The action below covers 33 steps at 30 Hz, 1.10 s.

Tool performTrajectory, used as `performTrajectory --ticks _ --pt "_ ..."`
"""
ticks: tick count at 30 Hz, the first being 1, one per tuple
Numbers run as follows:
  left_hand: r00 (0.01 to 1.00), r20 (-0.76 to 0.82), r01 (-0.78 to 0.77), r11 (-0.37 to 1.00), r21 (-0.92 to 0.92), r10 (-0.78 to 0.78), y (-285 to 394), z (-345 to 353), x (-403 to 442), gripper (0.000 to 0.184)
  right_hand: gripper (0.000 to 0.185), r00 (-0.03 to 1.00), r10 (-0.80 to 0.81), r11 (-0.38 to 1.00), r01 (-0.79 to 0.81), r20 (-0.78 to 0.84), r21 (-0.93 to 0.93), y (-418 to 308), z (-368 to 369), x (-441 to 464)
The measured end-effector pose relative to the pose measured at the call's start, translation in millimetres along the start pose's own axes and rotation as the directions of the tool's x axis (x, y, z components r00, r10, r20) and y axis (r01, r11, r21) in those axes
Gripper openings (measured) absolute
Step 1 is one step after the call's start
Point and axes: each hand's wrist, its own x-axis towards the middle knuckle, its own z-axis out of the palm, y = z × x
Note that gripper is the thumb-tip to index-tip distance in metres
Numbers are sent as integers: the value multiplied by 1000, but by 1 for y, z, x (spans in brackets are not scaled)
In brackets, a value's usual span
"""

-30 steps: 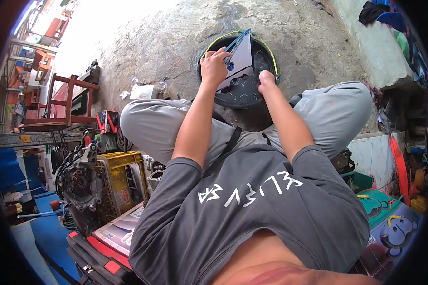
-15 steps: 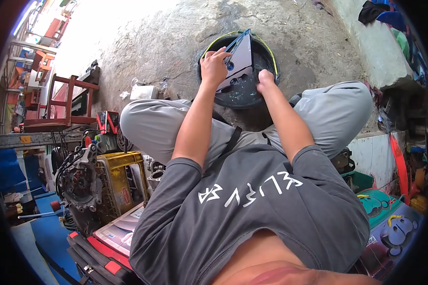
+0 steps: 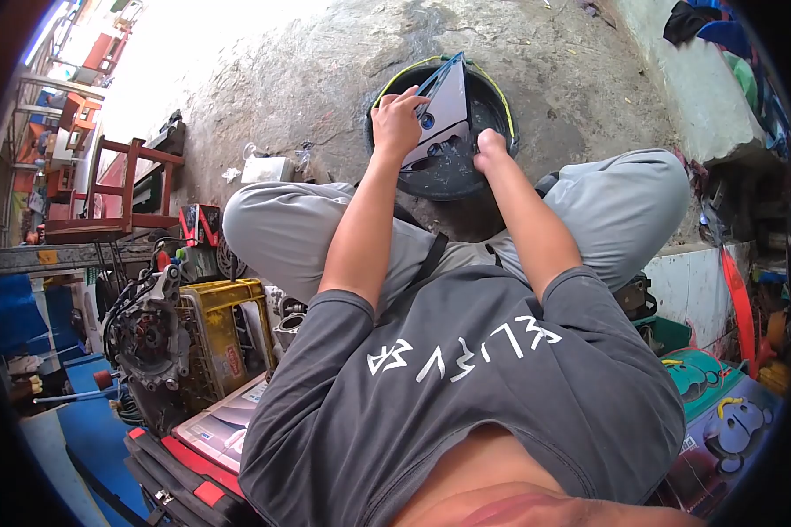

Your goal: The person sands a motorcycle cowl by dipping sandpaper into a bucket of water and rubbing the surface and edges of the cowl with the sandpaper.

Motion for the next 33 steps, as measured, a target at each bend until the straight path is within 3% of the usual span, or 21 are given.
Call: performTrajectory --ticks 3,5,6,9,10,11,13,16,17,18,19,21,23,24,25,26,27,29,32,33 --pt "1000 -5 12 1000 2 -12 0 -2 0 36 17 882 -456 880 467 118 -92 -8 11 -10" --pt "1000 -13 16 1000 1 -16 3 -4 -2 36 15 845 -421 907 397 330 139 -44 25 -72" --pt "999 5 34 999 9 -34 3 -5 -3 36 15 848 -429 903 397 311 164 -46 28 -71" --pt "998 20 62 998 17 -62 4 -8 -1 36 32 897 -436 882 441 67 -167 -16 13 -8" --pt "998 4 61 998 5 -61 2 -6 -2 37 40 952 -300 942 306 67 -136 -8 2 10" --pt "998 -11 62 998 -7 -62 0 -4 -3 38 31 982 -190 978 188 -12 -85 -1 -4 17" --pt "996 -20 85 996 -2 -85 -1 -4 -2 38 28 973 -173 965 137 -155 -223 6 0 19" --pt "992 -7 125 992 0 -125 -2 -4 -3 38 26 977 -197 980 193 84 56 -23 17 -45" --pt "990 13 142 990 8 -142 -1 -8 -2 38 24 940 -215 960 154 265 233 -36 24 -64" --pt "986 36 161 987 16 -162 0 -9 -4 39 21 830 -291 938 149 476 314 -52 28 -87" --pt "986 41 162 987 21 -163 0 -9 -7 39 21 791 -304 940 160 531 300 -72 35 -127" --pt "988 43 150 988 29 -151 3 -10 -5 40 21 825 -336 936 237 454 262 -74 39 -127" --pt "993 18 120 992 28 -121 1 -7 -7 41 20 877 -310 946 245 368 213 -47 25 -69" --pt "994 4 106 994 28 -106 0 -6 -7 41 15 944 -260 961 233 202 148 -30 18 -36" --pt "994 5 107 994 30 -107 1 -7 -7 41 17 970 -226 974 227 88 -1 -30 15 -58" --pt "994 9 109 993 32 -110 1 -8 -8 41 23 972 -217 971 225 94 -85 -4 0 3" --pt "994 14 111 993 34 -112 1 -8 -8 42 26 973 -227 964 229 30 -132 4 1 8" --pt "994 15 111 994 12 -112 1 -7 -9 42 25 997 -76 987 76 7 -144 13 -5 20" --pt "994 7 106 994 -21 -106 -1 -6 -6 42 30 978 -89 983 56 186 176 -30 19 -68" --pt "995 1 103 994 -34 -103 -2 -5 -5 42 24 887 -114 956 -25 447 292 -36 20 -55"
